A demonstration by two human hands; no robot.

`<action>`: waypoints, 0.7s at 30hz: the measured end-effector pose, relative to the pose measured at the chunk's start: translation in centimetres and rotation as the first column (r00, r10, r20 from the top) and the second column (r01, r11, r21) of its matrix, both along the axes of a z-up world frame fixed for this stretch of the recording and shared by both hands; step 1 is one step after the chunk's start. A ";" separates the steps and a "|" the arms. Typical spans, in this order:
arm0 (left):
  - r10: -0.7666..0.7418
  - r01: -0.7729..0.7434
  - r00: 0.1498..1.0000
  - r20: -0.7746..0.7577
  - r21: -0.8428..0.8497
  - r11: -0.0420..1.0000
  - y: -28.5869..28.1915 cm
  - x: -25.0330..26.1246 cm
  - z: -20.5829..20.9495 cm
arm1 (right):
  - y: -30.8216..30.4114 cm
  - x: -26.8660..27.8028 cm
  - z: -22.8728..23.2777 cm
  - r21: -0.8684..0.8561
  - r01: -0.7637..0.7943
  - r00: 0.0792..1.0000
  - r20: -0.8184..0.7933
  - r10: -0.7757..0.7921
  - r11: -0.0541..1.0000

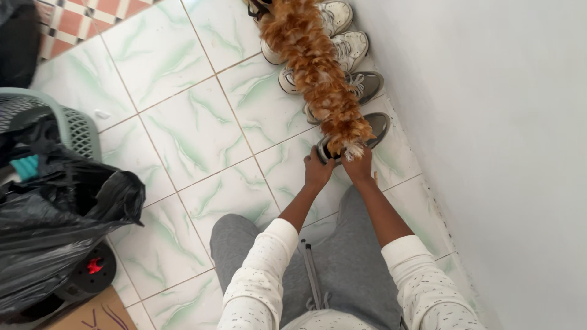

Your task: The person sits on the floor and uses a feather duster to clean several pairs of shoes lined up against a wall. They pick up each shoe, brush the exterior and interior with the duster, and place it back in line.

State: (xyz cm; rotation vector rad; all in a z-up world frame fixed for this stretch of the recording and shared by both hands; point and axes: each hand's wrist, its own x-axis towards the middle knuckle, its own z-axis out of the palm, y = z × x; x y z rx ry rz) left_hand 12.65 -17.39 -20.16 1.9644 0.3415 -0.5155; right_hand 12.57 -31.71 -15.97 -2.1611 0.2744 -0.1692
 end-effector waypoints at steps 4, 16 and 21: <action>-0.058 0.059 0.997 0.050 -0.011 0.998 -1.0 2.9 -1.5 | -1.3 1.7 -3.2 -0.110 -0.024 0.999 -0.035 0.021 0.994; -0.049 0.063 0.971 -0.232 0.050 0.997 0.5 9.9 -1.3 | -2.7 1.6 -1.9 -0.312 -0.096 0.993 0.042 0.114 0.945; 0.116 -0.097 0.969 -0.218 0.094 0.991 -0.8 15.3 -0.7 | -2.8 0.7 -1.3 -0.206 -0.060 0.996 0.052 0.073 0.977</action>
